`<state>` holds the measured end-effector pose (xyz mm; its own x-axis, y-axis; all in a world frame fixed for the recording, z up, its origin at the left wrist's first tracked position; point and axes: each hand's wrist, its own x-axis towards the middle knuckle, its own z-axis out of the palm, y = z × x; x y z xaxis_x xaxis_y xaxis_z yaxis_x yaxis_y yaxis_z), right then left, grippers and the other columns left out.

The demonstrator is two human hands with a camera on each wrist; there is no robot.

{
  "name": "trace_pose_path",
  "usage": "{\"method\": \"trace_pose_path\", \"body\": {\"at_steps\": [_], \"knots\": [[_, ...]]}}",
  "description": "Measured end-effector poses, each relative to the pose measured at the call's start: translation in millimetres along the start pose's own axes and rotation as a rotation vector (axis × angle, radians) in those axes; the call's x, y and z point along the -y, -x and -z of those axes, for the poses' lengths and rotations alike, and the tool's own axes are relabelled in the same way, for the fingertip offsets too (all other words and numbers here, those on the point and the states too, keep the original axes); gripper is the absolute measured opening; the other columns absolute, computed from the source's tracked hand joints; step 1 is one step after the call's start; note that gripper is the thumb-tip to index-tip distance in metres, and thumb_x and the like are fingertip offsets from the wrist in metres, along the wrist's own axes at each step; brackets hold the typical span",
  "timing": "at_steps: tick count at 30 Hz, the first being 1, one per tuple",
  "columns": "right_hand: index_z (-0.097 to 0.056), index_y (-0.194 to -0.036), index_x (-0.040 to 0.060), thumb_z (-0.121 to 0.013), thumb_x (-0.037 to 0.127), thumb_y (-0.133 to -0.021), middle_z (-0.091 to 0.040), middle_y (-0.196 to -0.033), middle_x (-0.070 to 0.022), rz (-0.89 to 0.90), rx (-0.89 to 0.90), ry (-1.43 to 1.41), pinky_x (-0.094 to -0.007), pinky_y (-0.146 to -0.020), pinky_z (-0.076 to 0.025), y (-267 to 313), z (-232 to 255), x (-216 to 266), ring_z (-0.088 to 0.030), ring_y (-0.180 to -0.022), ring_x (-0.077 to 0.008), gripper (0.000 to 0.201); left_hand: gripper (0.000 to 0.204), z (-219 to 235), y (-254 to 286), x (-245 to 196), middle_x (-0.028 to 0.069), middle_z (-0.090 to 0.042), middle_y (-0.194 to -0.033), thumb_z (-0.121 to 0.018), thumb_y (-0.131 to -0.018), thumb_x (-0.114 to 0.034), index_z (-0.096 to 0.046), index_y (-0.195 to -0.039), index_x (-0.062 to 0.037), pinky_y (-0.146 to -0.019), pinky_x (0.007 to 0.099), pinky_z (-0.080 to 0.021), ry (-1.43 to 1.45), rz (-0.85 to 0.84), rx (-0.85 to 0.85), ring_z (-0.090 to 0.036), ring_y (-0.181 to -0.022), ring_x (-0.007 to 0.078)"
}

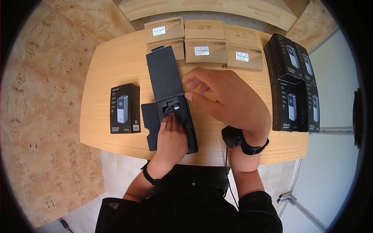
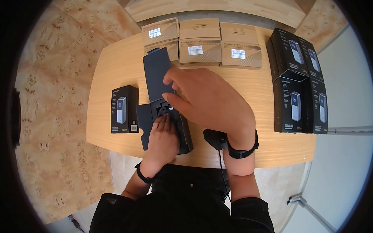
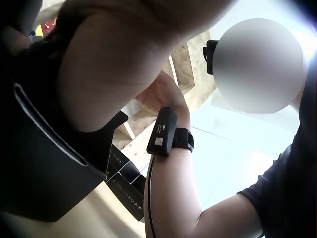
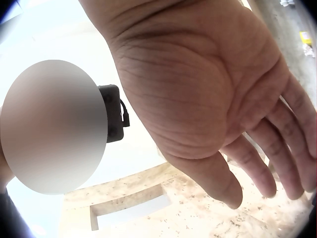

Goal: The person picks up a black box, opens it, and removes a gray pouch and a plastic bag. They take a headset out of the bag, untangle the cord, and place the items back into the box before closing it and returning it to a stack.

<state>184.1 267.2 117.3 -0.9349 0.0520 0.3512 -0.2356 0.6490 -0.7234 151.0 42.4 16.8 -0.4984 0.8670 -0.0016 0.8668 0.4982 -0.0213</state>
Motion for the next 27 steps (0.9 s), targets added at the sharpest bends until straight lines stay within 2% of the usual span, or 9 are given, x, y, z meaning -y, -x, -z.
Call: {"method": "trace_pose_path", "body": {"at_steps": [2,5,7,10,11,14,15,19,27], "knots": [[-0.061,-0.111,0.0041,-0.072,0.020,-0.095,-0.072,-0.091,-0.0164,-0.010,0.004,-0.001,-0.0469,-0.077,-0.052,-0.2,1.6,1.5,-0.068,-0.089,-0.0393,0.025,0.045,8.5,-4.4,3.4,0.0356,-0.063,-0.133,-0.061,-0.079,-0.005,-0.064,-0.118,0.0181,-0.119,0.0462,-0.037,0.081,-0.014,0.040,-0.059,-0.131,0.0421],[-0.066,-0.116,-0.0002,-0.071,0.020,-0.097,-0.076,-0.103,-0.0156,-0.068,0.075,0.028,-0.0383,-0.080,-0.058,-2.8,7.5,7.0,-0.074,-0.090,-0.0299,0.028,0.039,19.4,-4.3,18.2,0.0328,-0.064,-0.132,-0.060,-0.085,-0.003,-0.065,-0.119,0.0146,-0.118,0.0473,-0.038,0.271,-0.048,0.040,-0.059,-0.131,0.0401],[-0.062,-0.113,0.0025,-0.072,0.020,-0.095,-0.073,-0.094,-0.0162,-0.031,0.037,-0.013,-0.0440,-0.077,-0.054,-2.1,4.3,4.6,-0.070,-0.088,-0.0366,0.027,0.033,17.3,-1.4,30.1,0.0283,-0.066,-0.131,-0.059,-0.089,0.000,-0.067,-0.120,0.0095,-0.116,0.0465,-0.042,0.420,-0.081,-0.063,-0.062,-0.128,0.0385],[-0.061,-0.110,0.0035,-0.072,0.020,-0.094,-0.071,-0.090,-0.0166,0.013,-0.013,-0.018,-0.0468,-0.076,-0.052,-1.2,4.9,1.5,-0.068,-0.087,-0.0401,0.026,0.027,39.2,8.9,42.7,0.0205,-0.070,-0.125,-0.059,-0.094,0.002,-0.069,-0.120,0.0013,-0.099,0.0404,-0.054,0.949,0.101,-0.012,-0.069,-0.112,0.0374],[-0.061,-0.110,0.0033,-0.073,0.020,-0.094,-0.071,-0.090,-0.0167,0.020,-0.023,-0.014,-0.0467,-0.076,-0.052,0.5,4.4,0.6,-0.068,-0.087,-0.0402,0.026,0.029,38.7,10.2,53.3,0.0160,-0.071,-0.124,-0.056,-0.096,0.006,-0.070,-0.120,-0.0034,-0.087,0.0356,-0.057,0.911,0.055,-0.109,-0.072,-0.103,0.0330],[-0.061,-0.109,0.0026,-0.072,0.021,-0.094,-0.071,-0.089,-0.0171,0.012,-0.033,-0.008,-0.0464,-0.077,-0.052,1.6,4.8,0.3,-0.068,-0.088,-0.0397,0.026,0.031,46.4,8.4,65.0,0.0157,-0.072,-0.121,-0.058,-0.092,0.013,-0.072,-0.116,-0.0013,-0.089,0.0343,-0.056,1.010,0.224,-0.210,-0.072,-0.103,0.0301],[-0.062,-0.109,0.0026,-0.073,0.021,-0.094,-0.071,-0.089,-0.0171,0.012,-0.032,-0.011,-0.0464,-0.077,-0.052,1.2,4.5,0.3,-0.068,-0.088,-0.0396,0.026,0.028,46.5,7.4,70.3,0.0136,-0.071,-0.122,-0.066,-0.090,0.009,-0.073,-0.115,-0.0011,-0.095,0.0361,-0.055,0.955,0.233,-0.221,-0.070,-0.109,0.0312],[-0.062,-0.108,0.0024,-0.073,0.021,-0.094,-0.071,-0.089,-0.0172,0.019,-0.041,-0.008,-0.0465,-0.078,-0.053,1.7,4.5,-1.5,-0.068,-0.088,-0.0393,0.025,0.030,49.1,-1.1,84.1,0.0086,-0.070,-0.128,-0.081,-0.084,-0.007,-0.075,-0.113,-0.0035,-0.102,0.0414,-0.053,0.575,-0.077,-0.179,-0.065,-0.120,0.0313],[-0.062,-0.108,0.0021,-0.072,0.021,-0.094,-0.071,-0.089,-0.0174,-0.004,-0.035,0.004,-0.0472,-0.079,-0.053,1.1,7.8,1.1,-0.068,-0.089,-0.0392,0.025,0.046,42.7,-10.8,73.9,0.0099,-0.070,-0.127,-0.087,-0.076,-0.019,-0.074,-0.117,-0.0039,-0.109,0.0433,-0.049,0.357,-0.141,-0.012,-0.061,-0.126,0.0321]]}}
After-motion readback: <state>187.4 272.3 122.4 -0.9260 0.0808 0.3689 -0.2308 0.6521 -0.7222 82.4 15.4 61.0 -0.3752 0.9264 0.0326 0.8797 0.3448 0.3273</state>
